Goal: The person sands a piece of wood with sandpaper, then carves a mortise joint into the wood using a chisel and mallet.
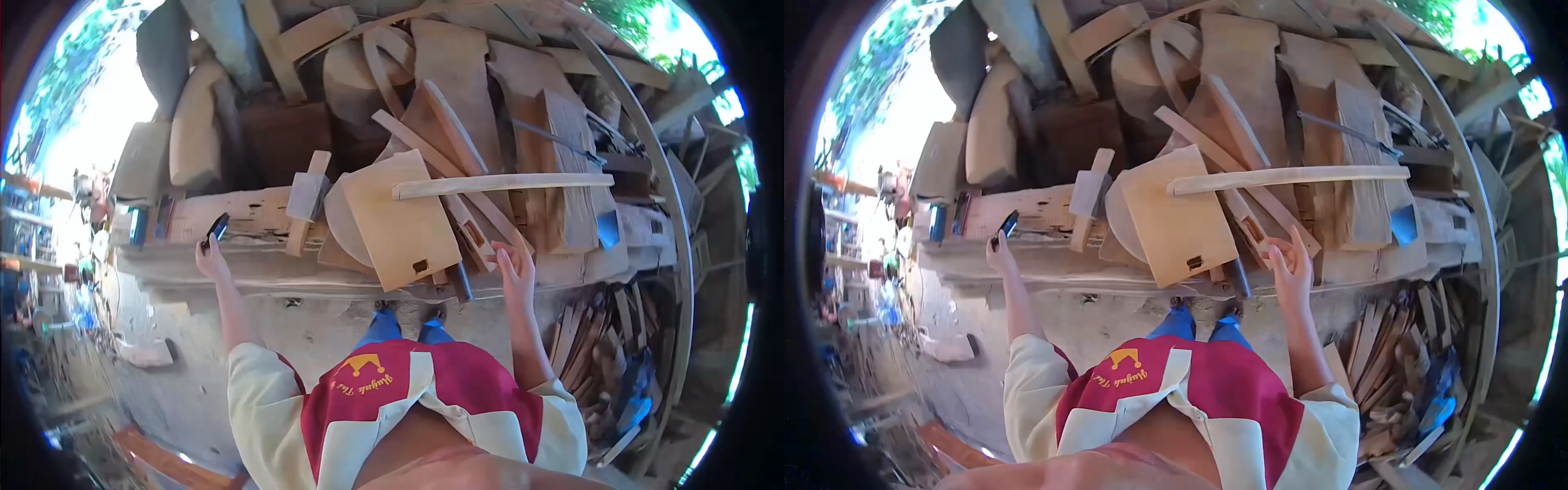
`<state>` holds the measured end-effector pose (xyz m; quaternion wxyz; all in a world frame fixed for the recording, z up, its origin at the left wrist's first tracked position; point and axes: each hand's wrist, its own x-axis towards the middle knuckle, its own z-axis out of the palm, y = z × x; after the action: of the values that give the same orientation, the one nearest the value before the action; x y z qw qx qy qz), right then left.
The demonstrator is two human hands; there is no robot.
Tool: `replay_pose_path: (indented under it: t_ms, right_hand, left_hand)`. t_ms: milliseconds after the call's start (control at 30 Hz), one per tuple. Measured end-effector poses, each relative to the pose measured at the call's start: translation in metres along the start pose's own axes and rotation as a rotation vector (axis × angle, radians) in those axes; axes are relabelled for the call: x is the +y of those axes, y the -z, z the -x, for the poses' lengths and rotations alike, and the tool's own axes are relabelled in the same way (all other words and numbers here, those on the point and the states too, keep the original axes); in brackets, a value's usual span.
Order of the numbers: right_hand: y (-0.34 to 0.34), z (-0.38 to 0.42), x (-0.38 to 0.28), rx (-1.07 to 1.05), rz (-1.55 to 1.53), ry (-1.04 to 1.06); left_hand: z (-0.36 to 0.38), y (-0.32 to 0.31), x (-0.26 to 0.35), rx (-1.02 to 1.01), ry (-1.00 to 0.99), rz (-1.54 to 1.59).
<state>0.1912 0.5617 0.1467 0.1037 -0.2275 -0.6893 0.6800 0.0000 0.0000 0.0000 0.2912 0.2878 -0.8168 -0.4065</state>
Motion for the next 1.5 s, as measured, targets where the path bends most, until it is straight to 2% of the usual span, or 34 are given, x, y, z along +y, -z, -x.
replay_pose_path:
  t_ms: [67, 100, 167, 200, 267, 433, 500, 567, 633, 667, 700, 733, 767, 800, 833, 933, 1000, 1033, 1100, 1167, 1200, 1267, 1300, 1367, 1433, 1500]
  right_hand:
    - [0.011, 0.015, -0.005, 0.080, -0.002, 0.035]
    - [-0.015, -0.009, 0.008, 0.101, -0.062, 0.066]
    - [-0.002, -0.003, 0.010, 0.160, -0.024, 0.133]
    - [0.004, 0.000, 0.005, 0.173, -0.041, 0.104]
    - [0.010, 0.000, 0.012, 0.216, -0.033, 0.126]
    - [0.023, 0.005, 0.013, 0.288, -0.001, 0.127]
    - [0.033, 0.003, 0.015, 0.299, 0.033, 0.159]
    - [0.047, 0.001, 0.020, 0.334, 0.007, 0.161]
    - [0.066, -0.005, 0.027, 0.366, -0.019, 0.166]
    - [0.080, -0.010, 0.031, 0.401, 0.077, 0.167]
    - [0.094, -0.014, 0.035, 0.433, 0.173, 0.166]
    - [0.109, -0.020, 0.037, 0.441, 0.171, 0.169]
    - [0.126, -0.028, 0.038, 0.461, 0.333, 0.178]
    - [0.141, -0.038, 0.037, 0.475, 0.495, 0.185]
    - [0.155, -0.049, 0.033, 0.474, 0.493, 0.188]
    - [0.199, -0.094, 0.019, 0.499, 0.606, 0.258]
    - [0.226, -0.136, 0.009, 0.494, 0.838, 0.515]
    - [0.235, -0.154, -0.003, 0.459, 0.865, 0.510]
    - [0.256, -0.197, -0.016, 0.414, 0.894, 0.512]
    - [0.278, -0.249, -0.015, 0.306, 0.984, 0.556]
    - [0.283, -0.265, -0.023, 0.293, 0.986, 0.569]
    - [0.286, -0.291, -0.041, 0.112, 1.229, 0.374]
    - [0.288, -0.306, -0.041, 0.105, 1.228, 0.383]
    - [0.292, -0.335, -0.037, -0.018, 1.465, 0.193]
    - [0.296, -0.365, -0.027, -0.062, 1.466, 0.170]
    - [0.294, -0.393, -0.015, -0.292, 1.446, 0.074]
  left_hand:
    - [0.010, -0.002, -0.009, 0.021, -0.021, 0.039]
    - [-0.037, -0.015, 0.005, 0.032, -0.088, 0.064]
    - [-0.031, -0.010, -0.006, -0.100, -0.080, -0.084]
    - [-0.032, -0.012, -0.016, -0.127, -0.082, -0.076]
    - [-0.046, -0.018, -0.035, -0.125, -0.135, -0.303]
    - [-0.029, -0.019, -0.004, -0.070, -0.247, -0.346]
    - [-0.017, -0.014, 0.021, -0.015, -0.160, -0.461]
    - [-0.018, -0.022, 0.023, -0.059, -0.145, -0.487]
    - [0.001, -0.031, 0.050, 0.197, -0.423, -0.618]
    - [0.010, -0.036, 0.069, 0.129, -0.540, -0.449]
    - [0.026, -0.039, 0.098, 0.124, -0.547, -0.441]
    - [0.045, -0.043, 0.133, 0.058, -0.738, -0.346]
    - [0.065, -0.049, 0.165, -0.006, -0.924, -0.248]
    - [0.084, -0.058, 0.192, -0.092, -0.983, -0.139]
    - [0.104, -0.067, 0.218, -0.176, -1.037, -0.031]
    - [0.183, -0.092, 0.286, -0.457, -0.991, 0.126]
    - [0.238, -0.105, 0.327, -0.647, -0.980, 0.169]
    - [0.265, -0.110, 0.347, -0.743, -0.972, 0.161]
    - [0.312, -0.146, 0.364, -0.838, -1.107, 0.299]
    - [0.357, -0.177, 0.381, -0.941, -1.151, 0.301]
    - [0.377, -0.190, 0.390, -0.927, -1.141, 0.299]
    - [0.409, -0.212, 0.404, -0.981, -1.159, 0.091]
    - [0.420, -0.220, 0.406, -0.972, -1.154, 0.087]
    - [0.439, -0.236, 0.405, -0.917, -1.199, -0.142]
    - [0.445, -0.245, 0.400, -0.846, -1.236, -0.220]
    - [0.446, -0.247, 0.398, -0.886, -1.171, -0.313]
